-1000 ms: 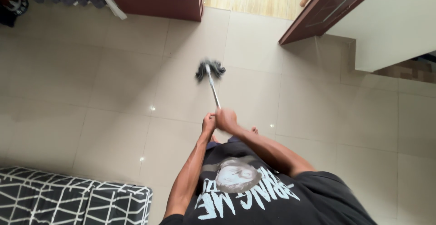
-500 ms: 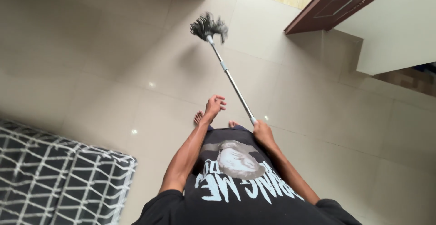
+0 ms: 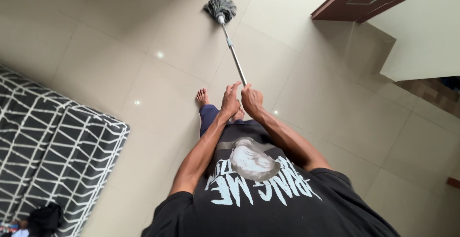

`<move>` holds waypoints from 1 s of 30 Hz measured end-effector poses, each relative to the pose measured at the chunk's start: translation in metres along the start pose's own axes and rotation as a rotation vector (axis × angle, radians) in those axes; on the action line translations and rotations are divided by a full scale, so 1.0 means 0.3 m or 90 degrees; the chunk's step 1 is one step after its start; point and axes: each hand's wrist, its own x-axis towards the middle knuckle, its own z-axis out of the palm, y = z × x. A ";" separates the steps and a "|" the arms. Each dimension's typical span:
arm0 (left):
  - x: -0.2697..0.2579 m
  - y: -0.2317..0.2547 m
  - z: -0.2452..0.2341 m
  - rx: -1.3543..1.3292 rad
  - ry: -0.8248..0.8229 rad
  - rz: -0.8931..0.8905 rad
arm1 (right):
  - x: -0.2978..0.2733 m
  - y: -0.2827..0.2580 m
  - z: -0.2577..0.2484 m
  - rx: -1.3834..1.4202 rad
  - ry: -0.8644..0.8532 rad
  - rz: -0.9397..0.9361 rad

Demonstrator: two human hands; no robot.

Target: The person mops the tiled floor of a room by hand using a mop, moving the mop head back and forth across the floor surface and reaching into a doorway.

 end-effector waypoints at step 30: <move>-0.187 -0.074 -0.089 -0.070 -0.100 0.018 | -0.215 -0.202 0.072 -0.131 -0.043 -0.187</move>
